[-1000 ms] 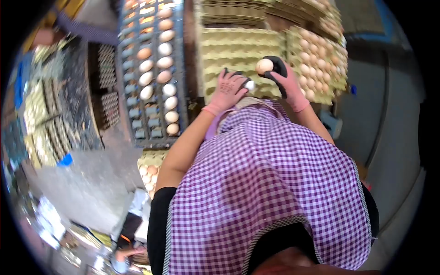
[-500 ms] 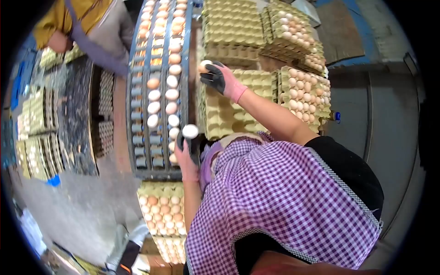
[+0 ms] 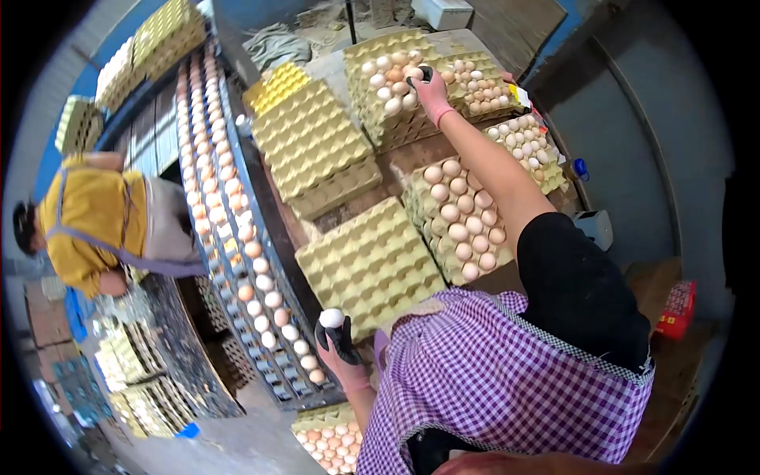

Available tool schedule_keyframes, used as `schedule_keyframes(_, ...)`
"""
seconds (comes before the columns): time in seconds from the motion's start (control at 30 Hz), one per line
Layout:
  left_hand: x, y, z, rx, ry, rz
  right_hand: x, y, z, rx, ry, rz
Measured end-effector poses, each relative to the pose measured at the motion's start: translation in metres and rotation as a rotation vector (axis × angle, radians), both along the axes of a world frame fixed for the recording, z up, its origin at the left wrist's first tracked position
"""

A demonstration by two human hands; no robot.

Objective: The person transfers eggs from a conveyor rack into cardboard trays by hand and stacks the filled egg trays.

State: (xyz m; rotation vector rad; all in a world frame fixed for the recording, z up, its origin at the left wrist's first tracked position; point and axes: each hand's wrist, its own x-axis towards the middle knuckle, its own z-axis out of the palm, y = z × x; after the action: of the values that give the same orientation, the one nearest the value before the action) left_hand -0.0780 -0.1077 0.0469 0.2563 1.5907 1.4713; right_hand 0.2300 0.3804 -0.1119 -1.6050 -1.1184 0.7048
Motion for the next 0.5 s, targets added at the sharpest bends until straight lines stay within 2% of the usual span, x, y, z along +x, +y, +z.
schedule_keyframes(0.13, 0.018, 0.038, -0.001, 0.008, 0.026, -0.102, 0.04, 0.037, -0.003, -0.204, -0.057, -0.113)
schedule_keyframes(0.17, 0.028, 0.053, 0.011, -0.049, 0.06, -0.122, 0.048, 0.047, -0.015, -0.199, -0.189, -0.074)
schedule_keyframes(0.2, 0.029, 0.063, 0.007, -0.114, 0.165, -0.245, 0.057, 0.056, -0.028, -0.195, -0.321, -0.034)
schedule_keyframes(0.23, 0.036, 0.079, 0.012, -0.157, 0.215, -0.292, 0.057, 0.066, -0.028, -0.313, -0.318, 0.083)
schedule_keyframes(0.27, 0.045, 0.098, 0.016, -0.204, 0.255, -0.351, 0.053, 0.068, -0.034, -0.248, -0.438, 0.146)
schedule_keyframes(0.3, 0.051, 0.117, 0.016, -0.124, 0.053, -0.268, 0.035, 0.037, 0.027, -0.195, -0.562, 0.146)
schedule_keyframes(0.33, 0.057, 0.135, 0.019, -0.092, 0.067, -0.331, 0.027, 0.021, 0.022, 0.053, -0.627, 0.117)
schedule_keyframes(0.37, 0.061, 0.156, 0.017, -0.026, 0.094, -0.403, 0.015, -0.016, 0.095, -0.124, -0.359, 0.29)
schedule_keyframes(0.4, 0.066, 0.177, 0.014, 0.04, 0.119, -0.474, 0.01, -0.037, 0.073, 0.025, -0.296, 0.379)
schedule_keyframes(0.43, 0.074, 0.2, 0.01, 0.074, 0.166, -0.51, 0.006, -0.078, 0.107, -0.103, 0.093, 0.574)
schedule_keyframes(0.47, 0.085, 0.225, 0.004, 0.114, 0.21, -0.542, 0.007, -0.097, 0.094, -0.201, 0.313, 0.848)
schedule_keyframes(0.5, 0.1, 0.25, 0.0, 0.11, 0.325, -0.689, 0.009, -0.126, 0.109, -0.339, 0.725, 0.876)
